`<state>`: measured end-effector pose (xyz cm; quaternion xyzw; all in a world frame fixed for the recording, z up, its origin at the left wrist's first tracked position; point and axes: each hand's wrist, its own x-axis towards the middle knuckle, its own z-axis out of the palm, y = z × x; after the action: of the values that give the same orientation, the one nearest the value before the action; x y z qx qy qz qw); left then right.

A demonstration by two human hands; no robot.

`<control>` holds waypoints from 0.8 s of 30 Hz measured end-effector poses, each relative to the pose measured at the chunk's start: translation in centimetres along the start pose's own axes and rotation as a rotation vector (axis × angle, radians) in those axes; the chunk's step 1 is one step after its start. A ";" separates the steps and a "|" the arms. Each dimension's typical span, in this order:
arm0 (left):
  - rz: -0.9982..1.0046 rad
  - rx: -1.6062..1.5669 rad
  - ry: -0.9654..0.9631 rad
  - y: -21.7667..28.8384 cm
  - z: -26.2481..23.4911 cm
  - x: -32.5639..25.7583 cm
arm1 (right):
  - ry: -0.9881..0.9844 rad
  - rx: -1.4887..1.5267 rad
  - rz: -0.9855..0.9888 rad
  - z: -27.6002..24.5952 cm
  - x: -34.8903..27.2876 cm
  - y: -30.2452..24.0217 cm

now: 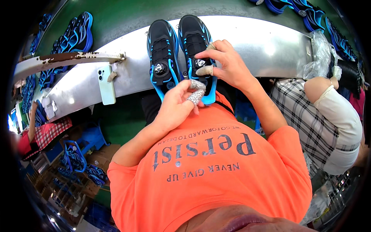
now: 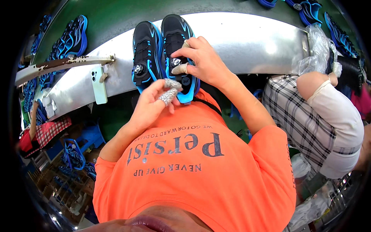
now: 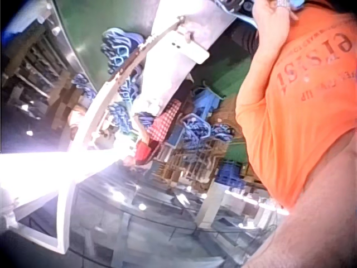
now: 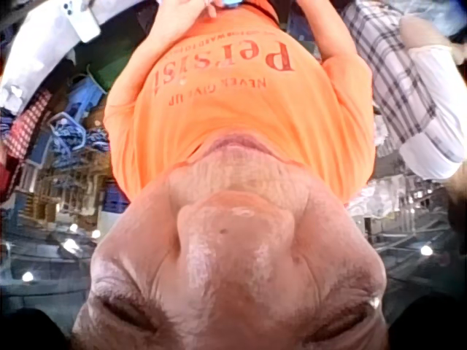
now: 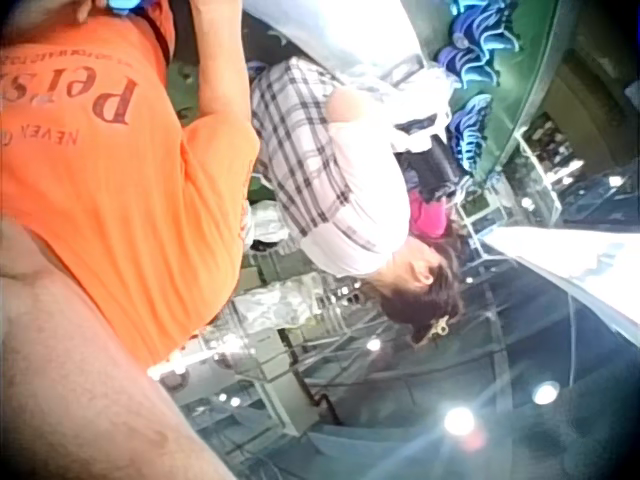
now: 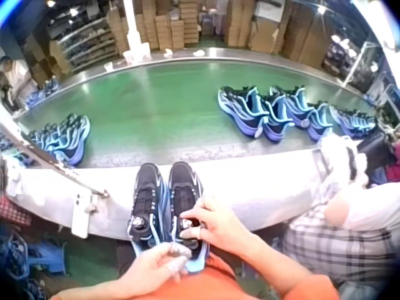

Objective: The person wipes the upper surfaces of a pair of black and blue athletic shoes using a small white cloth, handling one shoe at a time and placing them back on the assembly line.

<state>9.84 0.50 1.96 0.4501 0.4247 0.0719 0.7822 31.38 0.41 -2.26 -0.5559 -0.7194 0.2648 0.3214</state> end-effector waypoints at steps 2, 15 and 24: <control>-0.074 -0.245 0.035 -0.3 0.6 0.1 | 0.018 0.028 0.052 -0.1 0.0 -0.6; 0.003 -0.430 -0.043 -1.5 0.4 0.7 | 0.102 -0.105 0.035 1.6 -0.4 -0.3; 0.515 1.300 0.206 -2.1 -2.0 -0.3 | 0.124 0.337 0.458 4.1 -1.7 3.5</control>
<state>7.63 0.40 0.12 0.9032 0.3335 0.0289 0.2688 30.81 -0.49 -7.83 -0.6576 -0.5003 0.4118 0.3843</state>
